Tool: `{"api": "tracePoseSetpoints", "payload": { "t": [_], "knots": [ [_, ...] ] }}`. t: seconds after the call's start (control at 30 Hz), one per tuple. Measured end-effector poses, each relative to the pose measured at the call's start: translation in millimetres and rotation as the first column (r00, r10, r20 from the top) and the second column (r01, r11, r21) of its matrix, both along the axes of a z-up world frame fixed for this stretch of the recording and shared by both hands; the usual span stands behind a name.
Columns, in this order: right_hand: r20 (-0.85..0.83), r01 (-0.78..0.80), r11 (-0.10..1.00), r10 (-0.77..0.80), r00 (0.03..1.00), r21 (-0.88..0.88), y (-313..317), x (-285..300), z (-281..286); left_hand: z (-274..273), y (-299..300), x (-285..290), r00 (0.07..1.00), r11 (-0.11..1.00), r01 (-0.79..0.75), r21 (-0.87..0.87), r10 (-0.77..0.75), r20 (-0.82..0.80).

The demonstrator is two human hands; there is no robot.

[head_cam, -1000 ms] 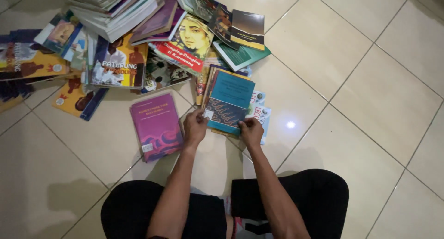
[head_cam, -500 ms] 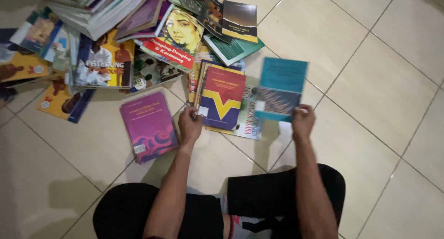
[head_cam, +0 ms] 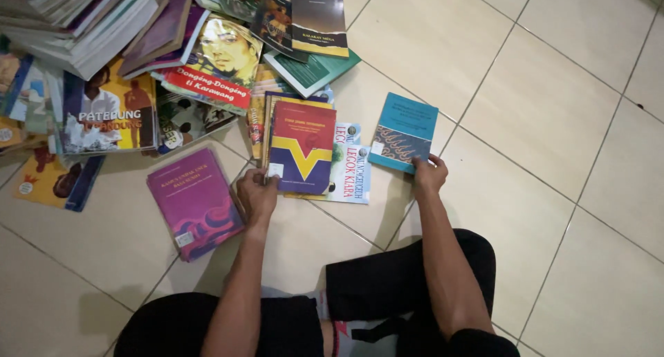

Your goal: Sorting and organizing a large pile of books on the floor

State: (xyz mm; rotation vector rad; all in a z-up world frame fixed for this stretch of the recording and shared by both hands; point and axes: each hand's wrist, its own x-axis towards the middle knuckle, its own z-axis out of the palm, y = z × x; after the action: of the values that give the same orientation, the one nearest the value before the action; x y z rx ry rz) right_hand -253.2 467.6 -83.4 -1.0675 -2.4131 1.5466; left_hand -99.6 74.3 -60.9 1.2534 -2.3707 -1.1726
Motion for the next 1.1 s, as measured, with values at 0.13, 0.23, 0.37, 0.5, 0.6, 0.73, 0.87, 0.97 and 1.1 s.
{"api": "tracePoseSetpoints", "payload": {
  "t": [0.13,0.23,0.37,0.5,0.6,0.73,0.87,0.97,1.1],
  "knots": [
    [-0.051,0.043,0.998,-0.045,0.998,-0.041,-8,2,4,17,1,1,0.998,0.999,-0.001,0.034,0.003,-0.056],
    [-0.094,0.047,0.997,-0.052,0.994,-0.059,-4,-1,-3,20,1,2,0.994,0.992,0.011,0.123,0.002,-0.106],
    [-0.1,0.051,0.998,-0.053,0.994,-0.023,-1,-7,-2,23,1,1,0.996,0.987,0.015,0.158,-0.002,-0.085],
    [-0.134,0.083,0.995,-0.075,0.988,0.049,5,-3,2,23,1,-1,0.994,0.973,0.059,0.223,-0.036,-0.105],
    [-0.079,0.009,0.875,0.034,0.996,0.484,11,-1,-14,15,-3,-1,0.977,0.948,0.104,0.3,-0.042,-0.208],
    [-0.163,-0.035,0.813,0.158,0.974,0.581,-14,20,25,-17,-8,-7,0.922,0.83,0.177,0.529,0.049,-0.384],
    [-0.334,-0.37,0.85,0.496,0.802,0.373,-50,32,41,38,9,0,0.909,0.793,0.228,0.565,0.034,-0.416],
    [-0.319,-0.748,0.66,0.696,0.644,-0.069,-98,63,79,44,17,-2,0.883,0.756,0.298,0.583,0.014,-0.469],
    [-0.329,-0.818,0.448,0.759,0.561,-0.361,-127,85,103,54,32,-1,0.846,0.69,0.404,0.601,-0.032,-0.532]
  ]
}}
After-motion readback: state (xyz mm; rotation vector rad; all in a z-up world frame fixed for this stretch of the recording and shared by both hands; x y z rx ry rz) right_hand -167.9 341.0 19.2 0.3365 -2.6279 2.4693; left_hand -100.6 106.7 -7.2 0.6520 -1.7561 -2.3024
